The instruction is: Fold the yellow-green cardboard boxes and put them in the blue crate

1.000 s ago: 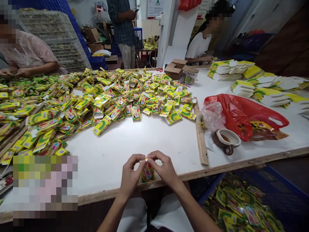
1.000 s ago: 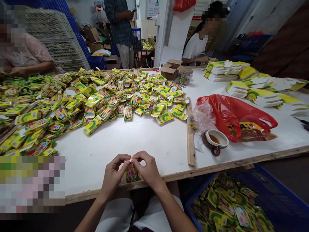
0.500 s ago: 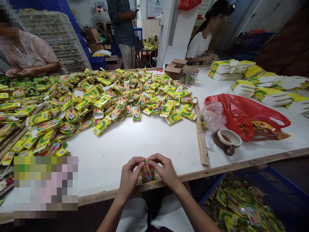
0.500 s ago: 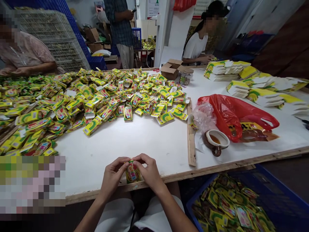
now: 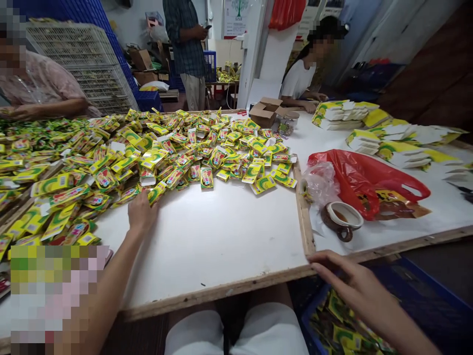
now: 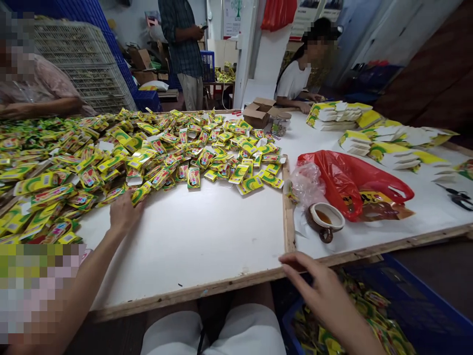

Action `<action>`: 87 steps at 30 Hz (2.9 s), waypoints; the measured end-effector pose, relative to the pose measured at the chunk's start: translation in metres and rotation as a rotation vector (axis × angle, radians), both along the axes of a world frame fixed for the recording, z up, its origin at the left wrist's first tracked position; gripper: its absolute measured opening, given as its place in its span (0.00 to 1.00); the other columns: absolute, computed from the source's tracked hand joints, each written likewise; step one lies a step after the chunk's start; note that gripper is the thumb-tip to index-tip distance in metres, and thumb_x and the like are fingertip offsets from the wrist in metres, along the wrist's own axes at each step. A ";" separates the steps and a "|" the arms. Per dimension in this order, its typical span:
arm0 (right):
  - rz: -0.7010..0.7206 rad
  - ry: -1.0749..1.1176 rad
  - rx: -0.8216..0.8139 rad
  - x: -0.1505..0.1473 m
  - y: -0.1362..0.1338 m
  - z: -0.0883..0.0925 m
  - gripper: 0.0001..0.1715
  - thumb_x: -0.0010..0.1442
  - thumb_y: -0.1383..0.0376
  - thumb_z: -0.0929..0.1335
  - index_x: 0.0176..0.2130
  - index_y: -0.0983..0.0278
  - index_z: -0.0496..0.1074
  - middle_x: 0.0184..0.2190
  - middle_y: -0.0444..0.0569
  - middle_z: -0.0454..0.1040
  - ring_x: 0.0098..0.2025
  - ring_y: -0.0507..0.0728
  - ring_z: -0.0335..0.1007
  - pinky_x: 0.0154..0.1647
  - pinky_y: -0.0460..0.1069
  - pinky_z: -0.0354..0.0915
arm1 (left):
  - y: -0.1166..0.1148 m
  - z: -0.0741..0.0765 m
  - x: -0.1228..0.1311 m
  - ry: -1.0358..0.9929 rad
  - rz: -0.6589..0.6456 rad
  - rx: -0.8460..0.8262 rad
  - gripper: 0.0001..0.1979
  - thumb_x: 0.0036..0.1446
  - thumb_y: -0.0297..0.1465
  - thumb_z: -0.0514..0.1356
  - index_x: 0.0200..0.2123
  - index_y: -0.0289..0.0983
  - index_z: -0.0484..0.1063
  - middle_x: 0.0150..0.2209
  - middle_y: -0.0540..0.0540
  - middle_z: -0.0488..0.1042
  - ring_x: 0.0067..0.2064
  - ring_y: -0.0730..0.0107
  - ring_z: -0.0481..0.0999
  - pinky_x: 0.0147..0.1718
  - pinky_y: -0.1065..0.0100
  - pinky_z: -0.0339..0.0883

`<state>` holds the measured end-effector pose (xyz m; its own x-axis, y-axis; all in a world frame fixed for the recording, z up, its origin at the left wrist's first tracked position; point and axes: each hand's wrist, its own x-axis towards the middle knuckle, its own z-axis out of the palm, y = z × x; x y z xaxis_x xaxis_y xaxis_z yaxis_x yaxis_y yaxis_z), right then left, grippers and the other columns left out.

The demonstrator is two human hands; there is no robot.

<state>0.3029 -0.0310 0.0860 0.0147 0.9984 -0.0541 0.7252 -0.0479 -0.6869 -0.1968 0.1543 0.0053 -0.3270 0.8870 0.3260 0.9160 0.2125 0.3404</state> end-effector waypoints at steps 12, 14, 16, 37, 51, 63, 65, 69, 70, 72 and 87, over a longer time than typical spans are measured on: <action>0.186 0.789 0.034 -0.166 0.042 -0.079 0.16 0.60 0.65 0.64 0.49 0.59 0.62 0.42 0.48 0.73 0.42 0.55 0.72 0.43 0.49 0.68 | -0.163 0.010 0.179 -1.434 -0.593 -0.229 0.22 0.58 0.32 0.57 0.53 0.47 0.52 0.49 0.44 0.67 0.45 0.65 0.73 0.40 0.65 0.70; 0.228 0.765 0.005 -0.165 0.043 -0.083 0.13 0.60 0.66 0.64 0.46 0.60 0.65 0.37 0.46 0.73 0.39 0.54 0.72 0.40 0.48 0.68 | -0.166 0.007 0.180 -1.407 -0.617 -0.289 0.17 0.58 0.32 0.57 0.50 0.44 0.58 0.47 0.44 0.69 0.44 0.65 0.74 0.40 0.65 0.69; 0.269 0.690 0.005 -0.162 0.047 -0.084 0.07 0.60 0.66 0.64 0.41 0.61 0.69 0.34 0.45 0.74 0.37 0.54 0.71 0.40 0.48 0.67 | -0.161 0.004 0.175 -1.329 -0.618 -0.293 0.11 0.58 0.32 0.57 0.45 0.40 0.63 0.43 0.44 0.72 0.42 0.65 0.74 0.41 0.65 0.68; 0.174 0.522 0.099 -0.174 0.063 -0.066 0.06 0.58 0.66 0.65 0.32 0.64 0.72 0.28 0.45 0.74 0.29 0.53 0.69 0.33 0.47 0.65 | -0.141 0.010 0.180 -1.192 -0.385 -0.151 0.08 0.52 0.34 0.61 0.34 0.37 0.72 0.30 0.48 0.75 0.33 0.68 0.72 0.33 0.70 0.65; 0.151 0.604 0.027 -0.175 0.064 -0.067 0.09 0.58 0.62 0.66 0.29 0.65 0.71 0.26 0.44 0.73 0.28 0.52 0.69 0.30 0.45 0.65 | -0.137 0.010 0.179 -1.255 -0.321 -0.170 0.06 0.50 0.33 0.61 0.28 0.36 0.72 0.26 0.50 0.73 0.30 0.69 0.72 0.31 0.70 0.65; 0.250 0.666 0.016 -0.168 0.053 -0.071 0.05 0.57 0.64 0.67 0.34 0.63 0.73 0.31 0.45 0.76 0.34 0.54 0.72 0.36 0.47 0.68 | -0.153 0.006 0.174 -1.171 -0.475 -0.141 0.08 0.54 0.34 0.60 0.35 0.38 0.75 0.36 0.45 0.77 0.39 0.63 0.75 0.39 0.66 0.68; 0.238 0.676 0.023 -0.172 0.053 -0.071 0.05 0.57 0.65 0.67 0.33 0.64 0.73 0.30 0.45 0.76 0.33 0.54 0.72 0.36 0.47 0.68 | -0.154 0.007 0.175 -1.172 -0.477 -0.132 0.07 0.54 0.34 0.60 0.34 0.38 0.75 0.35 0.45 0.77 0.39 0.63 0.75 0.38 0.65 0.69; 0.165 0.638 0.072 -0.165 0.048 -0.059 0.07 0.58 0.63 0.66 0.32 0.64 0.74 0.30 0.47 0.76 0.34 0.56 0.72 0.37 0.48 0.67 | -0.144 0.011 0.177 -1.117 -0.550 -0.169 0.09 0.57 0.35 0.58 0.36 0.38 0.75 0.35 0.44 0.77 0.39 0.62 0.75 0.40 0.64 0.69; 0.122 0.595 0.093 -0.152 0.044 -0.054 0.09 0.58 0.62 0.66 0.32 0.63 0.73 0.30 0.48 0.76 0.35 0.56 0.72 0.37 0.48 0.67 | -0.136 0.012 0.176 -1.072 -0.573 -0.166 0.10 0.57 0.35 0.57 0.37 0.38 0.74 0.36 0.44 0.77 0.40 0.62 0.75 0.41 0.63 0.68; 0.028 0.445 0.108 -0.109 0.034 -0.041 0.12 0.59 0.58 0.64 0.33 0.62 0.72 0.31 0.48 0.77 0.35 0.58 0.73 0.36 0.49 0.68 | -0.109 0.012 0.172 -0.917 -0.557 -0.111 0.10 0.58 0.36 0.56 0.40 0.39 0.72 0.39 0.44 0.76 0.40 0.63 0.75 0.42 0.62 0.68; 0.061 0.181 0.011 -0.053 0.007 -0.049 0.15 0.58 0.54 0.64 0.38 0.60 0.74 0.37 0.51 0.78 0.42 0.61 0.74 0.42 0.52 0.70 | 0.067 0.008 0.177 -0.741 -0.126 -0.041 0.32 0.47 0.29 0.62 0.54 0.37 0.53 0.46 0.35 0.71 0.51 0.47 0.69 0.46 0.53 0.61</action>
